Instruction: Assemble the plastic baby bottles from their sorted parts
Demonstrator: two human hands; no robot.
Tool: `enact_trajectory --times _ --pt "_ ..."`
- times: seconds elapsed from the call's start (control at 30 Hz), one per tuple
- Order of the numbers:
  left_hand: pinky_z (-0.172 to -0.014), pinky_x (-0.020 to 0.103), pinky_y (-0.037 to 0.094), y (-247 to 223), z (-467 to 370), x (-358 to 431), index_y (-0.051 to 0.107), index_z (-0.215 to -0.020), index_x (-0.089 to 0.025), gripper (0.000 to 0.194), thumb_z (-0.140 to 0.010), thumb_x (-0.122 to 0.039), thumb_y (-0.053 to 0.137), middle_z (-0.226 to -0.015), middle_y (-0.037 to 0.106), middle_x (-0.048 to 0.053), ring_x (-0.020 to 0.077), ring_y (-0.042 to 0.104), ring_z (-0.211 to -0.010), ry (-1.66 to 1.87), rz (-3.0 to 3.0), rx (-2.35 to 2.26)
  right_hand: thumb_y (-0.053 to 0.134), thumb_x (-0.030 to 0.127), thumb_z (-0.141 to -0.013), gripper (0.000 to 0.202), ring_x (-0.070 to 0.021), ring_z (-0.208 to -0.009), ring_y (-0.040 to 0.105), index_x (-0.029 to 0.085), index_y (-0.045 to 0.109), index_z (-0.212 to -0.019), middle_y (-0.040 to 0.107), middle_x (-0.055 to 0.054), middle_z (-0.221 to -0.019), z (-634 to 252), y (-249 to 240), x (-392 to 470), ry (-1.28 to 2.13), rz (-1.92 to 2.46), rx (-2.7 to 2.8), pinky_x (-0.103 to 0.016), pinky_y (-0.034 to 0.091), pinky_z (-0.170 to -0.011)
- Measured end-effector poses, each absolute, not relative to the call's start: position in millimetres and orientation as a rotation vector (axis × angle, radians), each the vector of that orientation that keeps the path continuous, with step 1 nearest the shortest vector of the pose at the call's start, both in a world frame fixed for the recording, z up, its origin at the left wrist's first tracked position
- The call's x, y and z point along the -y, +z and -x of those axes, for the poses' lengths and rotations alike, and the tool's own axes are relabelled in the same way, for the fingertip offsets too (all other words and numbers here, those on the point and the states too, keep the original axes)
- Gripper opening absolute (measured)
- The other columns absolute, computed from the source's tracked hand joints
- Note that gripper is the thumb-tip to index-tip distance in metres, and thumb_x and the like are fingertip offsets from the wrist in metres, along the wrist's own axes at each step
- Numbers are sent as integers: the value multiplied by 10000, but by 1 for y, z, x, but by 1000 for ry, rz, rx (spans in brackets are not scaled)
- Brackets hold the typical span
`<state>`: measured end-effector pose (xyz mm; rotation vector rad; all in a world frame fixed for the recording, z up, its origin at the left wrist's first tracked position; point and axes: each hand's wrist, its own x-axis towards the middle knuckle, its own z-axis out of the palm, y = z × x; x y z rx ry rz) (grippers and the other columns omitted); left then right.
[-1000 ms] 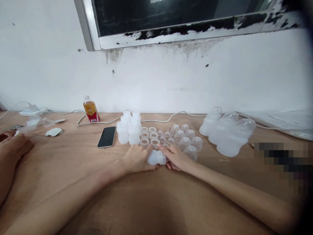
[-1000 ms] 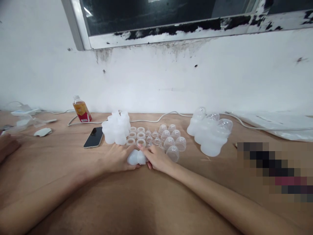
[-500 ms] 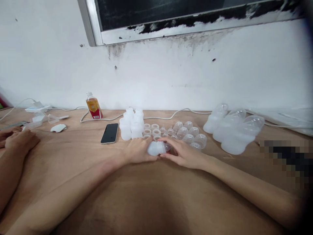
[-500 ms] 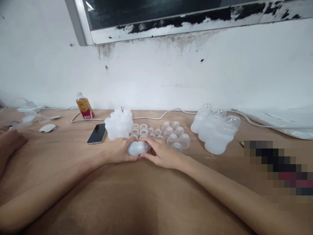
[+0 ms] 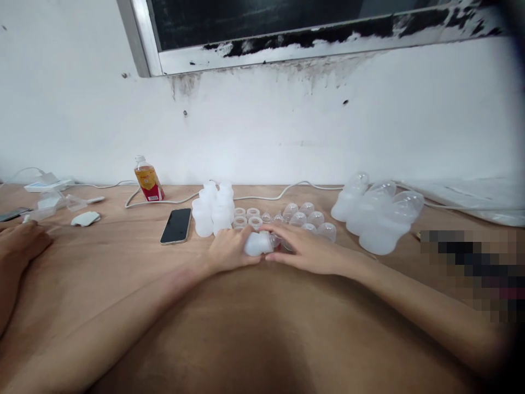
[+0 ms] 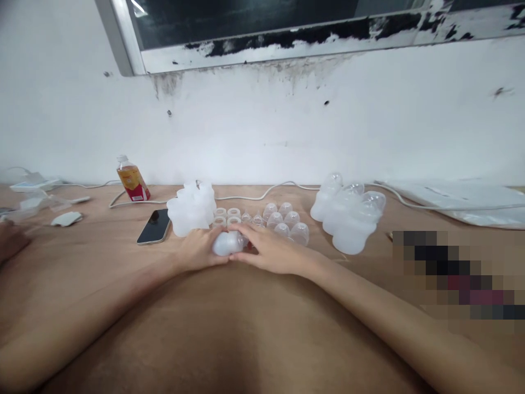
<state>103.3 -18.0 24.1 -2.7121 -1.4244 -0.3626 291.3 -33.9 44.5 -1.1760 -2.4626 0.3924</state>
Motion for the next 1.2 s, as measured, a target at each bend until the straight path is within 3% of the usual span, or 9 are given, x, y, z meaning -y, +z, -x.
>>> enact_trajectory --times 0.07,0.13,0.27,0.47,0.63,0.8,1.03,1.13,1.2 --pt "-581 308 435 25 -102 17 425 -1037 -176 530 -692 -578 417 -810 636 63 255 608 -733 -375 2724 1452 501 334 -771 471 -195 -1025 467 253 377 -1218 454 -44 -1208 -291 45 35 325 1038 2522 -326 390 -826" --pt "-590 310 436 25 -102 17 423 -1038 -179 528 -691 -577 417 -829 633 63 255 607 -743 -380 2729 1476 483 263 -783 449 -178 -982 486 246 376 -1219 475 -43 -1180 -291 41 34 301 1007 2498 -318 397 -814" --pt "-578 302 432 24 -102 17 426 -1042 -186 504 -692 -549 430 -817 633 55 249 606 -729 -381 2743 1463 520 324 -761 423 -153 -769 540 202 438 -1158 555 -62 -1046 -286 33 33 362 1102 2408 -293 431 -690" --pt "-593 308 432 22 -103 20 427 -1046 -178 462 -699 -483 443 -865 632 66 253 605 -748 -369 2695 1454 496 400 -752 268 -115 -534 512 147 563 -810 587 -24 -635 -275 33 39 465 1292 2205 -229 380 -511" --pt "-611 305 434 20 -108 25 428 -1039 -183 444 -699 -467 459 -887 618 70 251 594 -792 -349 2586 1558 399 497 -782 414 -63 -332 436 155 465 -558 483 27 -403 -270 27 37 853 1322 1996 -187 337 -397" --pt "-649 300 437 12 -112 27 455 -972 -169 353 -723 -419 462 -914 607 64 234 588 -810 -382 2564 1481 376 555 -759 520 -36 -255 353 137 449 -457 434 19 -343 -271 21 32 1356 1435 1702 -161 196 -265" --pt "-625 280 440 15 -112 31 464 -955 -175 325 -687 -354 499 -937 610 52 224 590 -806 -412 2577 1462 383 557 -758 483 -43 -309 409 129 481 -556 511 -4 -431 -274 40 34 1526 1462 1789 -151 214 -282" --pt "-626 271 434 19 -114 34 455 -978 -189 357 -686 -390 495 -896 620 45 217 595 -794 -442 2568 1592 455 556 -722 426 -90 -440 517 139 543 -694 610 -43 -607 -289 64 37 1274 1483 2135 -181 313 -358" --pt "-616 277 430 22 -115 35 448 -1002 -194 394 -695 -439 476 -871 622 49 223 596 -783 -472 2520 1686 533 514 -686 358 -135 -541 555 172 563 -787 619 -38 -672 -306 79 39 694 1587 2254 -215 357 -439"
